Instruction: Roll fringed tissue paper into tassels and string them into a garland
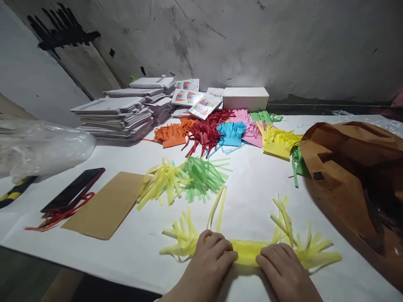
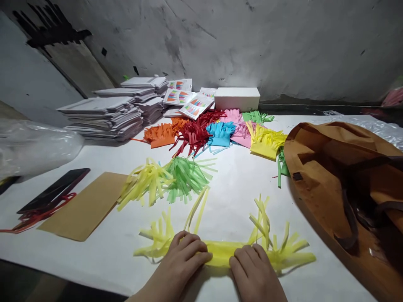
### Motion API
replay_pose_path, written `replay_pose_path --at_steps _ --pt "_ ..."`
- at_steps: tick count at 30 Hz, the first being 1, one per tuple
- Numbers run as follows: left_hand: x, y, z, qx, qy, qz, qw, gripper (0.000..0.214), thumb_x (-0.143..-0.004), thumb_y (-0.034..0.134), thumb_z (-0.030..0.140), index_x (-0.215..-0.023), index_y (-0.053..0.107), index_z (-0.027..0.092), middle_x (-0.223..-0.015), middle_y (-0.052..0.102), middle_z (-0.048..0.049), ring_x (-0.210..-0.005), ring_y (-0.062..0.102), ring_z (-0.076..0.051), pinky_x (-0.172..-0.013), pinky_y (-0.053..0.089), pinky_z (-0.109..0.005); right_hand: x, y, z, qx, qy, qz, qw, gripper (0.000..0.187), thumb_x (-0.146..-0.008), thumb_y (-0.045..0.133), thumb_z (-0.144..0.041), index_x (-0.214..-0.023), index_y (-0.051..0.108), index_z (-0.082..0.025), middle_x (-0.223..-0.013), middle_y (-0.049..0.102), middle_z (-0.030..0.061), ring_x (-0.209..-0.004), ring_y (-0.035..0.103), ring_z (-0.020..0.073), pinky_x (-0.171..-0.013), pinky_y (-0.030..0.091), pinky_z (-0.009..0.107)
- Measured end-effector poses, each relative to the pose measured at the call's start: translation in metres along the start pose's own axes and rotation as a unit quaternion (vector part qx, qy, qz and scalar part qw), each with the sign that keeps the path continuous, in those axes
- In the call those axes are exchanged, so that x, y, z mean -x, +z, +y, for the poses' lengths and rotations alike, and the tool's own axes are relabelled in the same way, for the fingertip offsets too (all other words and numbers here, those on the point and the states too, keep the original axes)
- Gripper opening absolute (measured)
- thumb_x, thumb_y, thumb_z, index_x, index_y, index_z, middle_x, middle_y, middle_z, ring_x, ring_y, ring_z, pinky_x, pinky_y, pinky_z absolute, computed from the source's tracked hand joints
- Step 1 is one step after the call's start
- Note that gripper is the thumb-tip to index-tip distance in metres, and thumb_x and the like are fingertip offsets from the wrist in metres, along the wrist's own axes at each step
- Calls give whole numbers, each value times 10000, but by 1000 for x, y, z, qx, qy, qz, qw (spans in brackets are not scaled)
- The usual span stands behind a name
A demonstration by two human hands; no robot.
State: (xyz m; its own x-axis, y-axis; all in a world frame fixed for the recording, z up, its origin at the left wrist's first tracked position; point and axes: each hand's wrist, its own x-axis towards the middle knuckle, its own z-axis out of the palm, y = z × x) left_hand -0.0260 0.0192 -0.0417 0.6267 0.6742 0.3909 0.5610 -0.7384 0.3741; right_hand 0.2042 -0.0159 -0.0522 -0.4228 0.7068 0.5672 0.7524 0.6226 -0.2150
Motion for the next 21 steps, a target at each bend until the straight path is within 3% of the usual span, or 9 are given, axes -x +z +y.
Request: replay_pose_path --at_steps 3,5,10,13,16,19,21 --pt "2 2 0 5 -46 51 998 274 -1008 401 149 -862 625 211 -860 673 -30 -834 562 -203 -873 367 -414 4 0 4 -26 66 -19 997 313 -1045 373 -183 -864 626 -208 -789 596 19 -753 550 183 -815 369 364" --pt "-1 1 2 -9 -95 54 994 301 -1002 391 142 -797 604 204 -834 654 -32 -803 553 -202 -859 373 -415 3 3 4 -4 104 -27 994 327 -1044 360 -176 -821 596 -216 -774 571 10 -746 533 185 -833 347 381" --pt "-19 -4 4 -92 -182 -54 977 233 -940 522 155 -728 610 190 -816 624 -40 -797 537 -226 -806 380 -422 -5 8 2 131 156 -68 977 324 -1022 416 -198 -725 543 -219 -714 548 26 -721 521 225 -783 333 421" --pt "-24 -4 3 -114 -191 -97 970 214 -931 549 161 -732 621 189 -826 628 -38 -811 540 -235 -800 378 -432 -8 6 1 177 172 -24 969 231 -1013 472 -218 -827 609 -202 -821 639 60 -816 597 246 -832 361 447" --pt "-25 -3 1 -106 -201 -112 967 176 -924 572 173 -755 615 191 -839 629 -31 -819 542 -239 -804 377 -437 -8 7 0 120 112 48 985 125 -981 540 -166 -1022 656 -185 -1009 693 91 -965 630 252 -942 375 463" --pt "-24 -4 1 -79 -207 -87 971 119 -896 572 126 -802 602 192 -837 625 -25 -811 541 -234 -828 370 -450 -8 15 -4 18 7 52 998 245 -1000 432 -111 -1027 671 -155 -946 699 93 -948 612 240 -950 393 433" --pt "-23 -7 2 -54 -177 -41 982 106 -878 568 95 -848 598 192 -889 634 -30 -838 546 -227 -884 355 -471 -9 21 -7 2 -13 59 998 332 -1001 348 -65 -999 674 -129 -868 685 96 -896 591 236 -930 389 429"
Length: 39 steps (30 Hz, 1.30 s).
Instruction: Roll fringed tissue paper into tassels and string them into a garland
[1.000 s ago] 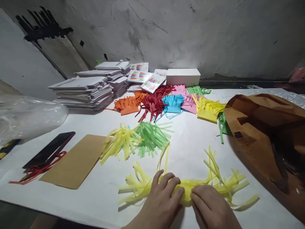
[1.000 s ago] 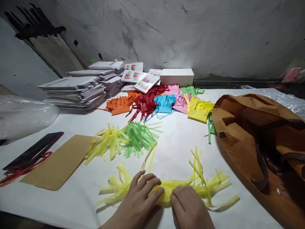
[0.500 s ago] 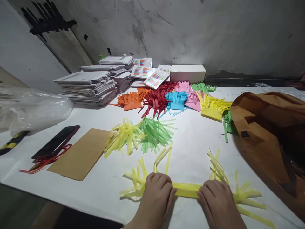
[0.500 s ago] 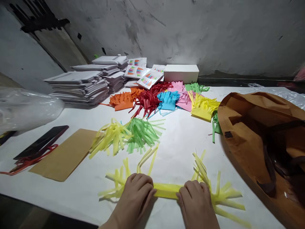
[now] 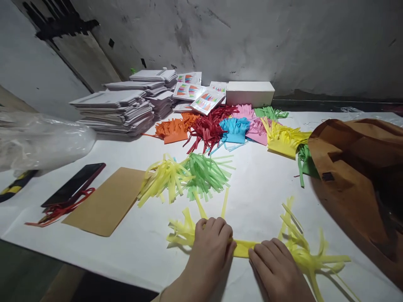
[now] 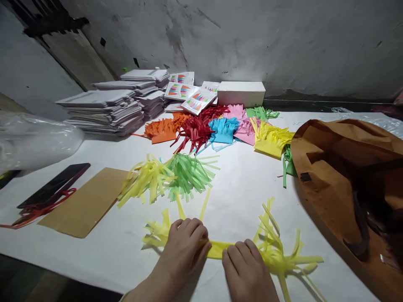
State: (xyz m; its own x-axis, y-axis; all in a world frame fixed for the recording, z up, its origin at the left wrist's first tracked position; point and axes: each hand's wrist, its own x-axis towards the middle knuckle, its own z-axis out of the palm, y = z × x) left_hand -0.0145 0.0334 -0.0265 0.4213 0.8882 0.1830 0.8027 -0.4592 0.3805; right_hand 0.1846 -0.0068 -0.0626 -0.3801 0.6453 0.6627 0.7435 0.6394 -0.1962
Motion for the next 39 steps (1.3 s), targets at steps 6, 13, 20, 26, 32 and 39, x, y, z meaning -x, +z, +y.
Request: replay_pose_path --at_steps 6,13,20,26,32,39 --pt "9 7 -2 22 163 48 985 124 -877 602 91 -829 584 204 -895 648 -3 -911 548 -208 -1092 219 -496 -10 -3 -6 -73 50 -33 996 173 -975 498 -96 -891 639 -151 -776 604 40 -737 510 181 -792 355 361" --pt "18 13 -7 98 136 56 984 124 -887 620 135 -790 589 207 -790 634 15 -813 527 -185 -962 301 -435 8 -8 -5 2 25 -56 998 364 -1018 287 -74 -952 635 -158 -837 649 76 -815 559 219 -866 365 404" --pt "20 0 0 93 65 37 993 211 -943 456 107 -793 580 188 -849 637 -30 -801 532 -198 -828 338 -418 26 -24 15 83 99 -106 986 161 -1009 458 -175 -956 602 -225 -951 656 47 -921 601 239 -919 325 451" --pt "11 6 7 12 30 29 999 150 -857 514 63 -784 562 185 -880 625 -38 -818 534 -214 -875 329 -455 16 -18 3 124 190 -88 970 175 -1010 457 -187 -898 589 -213 -924 651 60 -894 611 257 -912 335 506" --pt "13 12 -4 22 179 23 983 157 -828 572 46 -874 593 196 -879 653 -10 -850 542 -206 -987 268 -464 5 -14 1 -57 51 -59 995 229 -991 431 -88 -996 646 -166 -871 636 63 -863 558 210 -924 376 415" --pt "3 6 0 46 146 -25 988 129 -848 580 75 -794 565 192 -834 633 3 -834 535 -187 -886 332 -400 -14 -7 -8 -39 32 -42 998 380 -1039 308 -102 -835 616 -192 -724 577 14 -735 493 177 -857 318 364"
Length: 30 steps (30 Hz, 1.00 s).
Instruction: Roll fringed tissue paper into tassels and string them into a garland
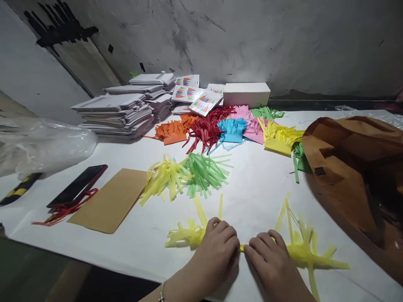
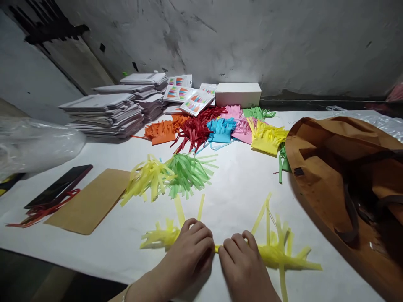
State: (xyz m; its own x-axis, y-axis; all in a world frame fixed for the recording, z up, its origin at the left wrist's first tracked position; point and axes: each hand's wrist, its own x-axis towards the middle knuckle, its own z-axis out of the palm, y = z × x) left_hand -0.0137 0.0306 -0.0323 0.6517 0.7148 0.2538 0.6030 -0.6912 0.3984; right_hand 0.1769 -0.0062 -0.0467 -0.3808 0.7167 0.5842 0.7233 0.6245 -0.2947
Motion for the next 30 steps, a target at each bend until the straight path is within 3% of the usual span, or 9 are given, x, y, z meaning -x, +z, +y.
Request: replay_pose_path --at_steps 4,7,12,19,23,27,30 --pt "-2 -5 0 48 0 -21 999 79 -848 583 121 -830 578 199 -923 651 -14 -877 543 -194 -838 344 -385 3 10 -2 -30 42 2 999 344 -1034 368 -125 -758 561 -199 -723 555 -2 -715 487 167 -856 311 352" --pt "3 -2 -2 61 3 20 998 115 -888 537 109 -829 585 196 -912 649 -24 -860 536 -195 -823 339 -390 12 9 1 -41 71 -3 997 298 -1031 394 -143 -816 591 -207 -767 574 -1 -746 503 172 -862 312 360" --pt "8 -2 3 91 -59 40 993 117 -891 545 134 -809 596 200 -874 627 -26 -838 522 -208 -831 340 -416 28 -4 10 24 89 4 996 253 -993 416 -88 -884 612 -205 -842 613 22 -827 541 193 -925 320 417" --pt "-8 -12 19 25 -147 -52 987 212 -891 466 83 -764 606 179 -900 638 -54 -849 542 -239 -838 368 -476 24 -4 16 158 95 -62 981 226 -948 446 -84 -799 545 -222 -751 547 14 -749 495 221 -873 319 453" --pt "-18 -14 25 -53 -167 -108 979 200 -879 476 91 -779 629 171 -882 637 -73 -847 560 -265 -828 393 -505 14 -5 18 167 106 -87 976 226 -928 460 -101 -754 515 -234 -715 523 5 -685 464 221 -768 292 426" --pt "-21 -13 23 -115 -145 -130 974 166 -876 512 91 -833 645 180 -886 651 -75 -844 575 -268 -836 411 -516 8 -11 23 90 132 -86 983 195 -904 488 -88 -771 515 -227 -727 550 -11 -673 478 189 -751 274 392" --pt "-16 -8 18 -142 -54 -96 984 140 -818 620 58 -798 633 196 -885 655 -39 -858 569 -234 -958 365 -528 7 -13 24 45 115 -66 990 198 -905 483 -56 -810 529 -224 -773 575 -16 -736 508 180 -884 300 408"
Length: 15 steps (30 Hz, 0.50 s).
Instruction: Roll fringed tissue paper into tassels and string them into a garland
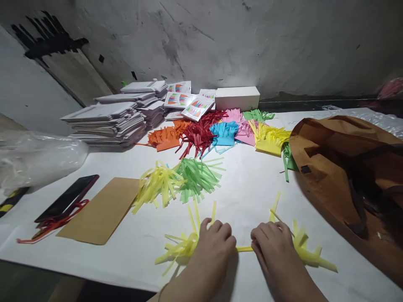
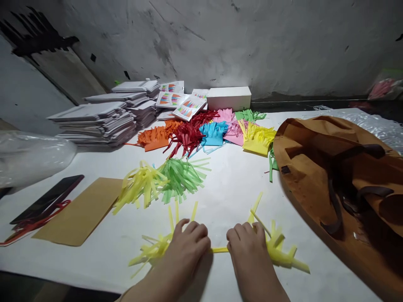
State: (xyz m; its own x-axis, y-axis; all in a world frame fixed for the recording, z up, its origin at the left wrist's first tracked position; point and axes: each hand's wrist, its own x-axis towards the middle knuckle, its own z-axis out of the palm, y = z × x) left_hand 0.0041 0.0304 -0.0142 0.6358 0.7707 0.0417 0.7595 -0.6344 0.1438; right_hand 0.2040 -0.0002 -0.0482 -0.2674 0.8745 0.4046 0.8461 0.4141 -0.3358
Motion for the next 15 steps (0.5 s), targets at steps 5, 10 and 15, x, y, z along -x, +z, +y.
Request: replay_pose_path --at_steps 5,10,15 --pt "1 16 -1 -62 119 76 988 212 -864 696 125 -683 609 191 -752 601 -3 -788 529 -208 -1061 265 -543 1 2 -10 8 -108 48 993 261 -886 436 7 -765 525 -207 -767 572 3 -755 506 180 -987 318 432" --pt "-14 12 -4 -31 83 24 996 179 -840 656 86 -682 647 169 -770 634 -54 -798 578 -239 -878 412 -455 -3 8 -22 86 -107 47 989 191 -828 529 -20 -781 549 -203 -776 592 14 -755 511 207 -977 335 437" --pt "-20 -12 -12 290 -14 -95 952 238 -950 509 253 -883 726 181 -892 715 -74 -834 631 -221 -766 463 -338 0 -11 -22 126 -131 116 976 234 -879 431 -34 -789 577 -194 -714 560 3 -678 480 187 -986 347 448"
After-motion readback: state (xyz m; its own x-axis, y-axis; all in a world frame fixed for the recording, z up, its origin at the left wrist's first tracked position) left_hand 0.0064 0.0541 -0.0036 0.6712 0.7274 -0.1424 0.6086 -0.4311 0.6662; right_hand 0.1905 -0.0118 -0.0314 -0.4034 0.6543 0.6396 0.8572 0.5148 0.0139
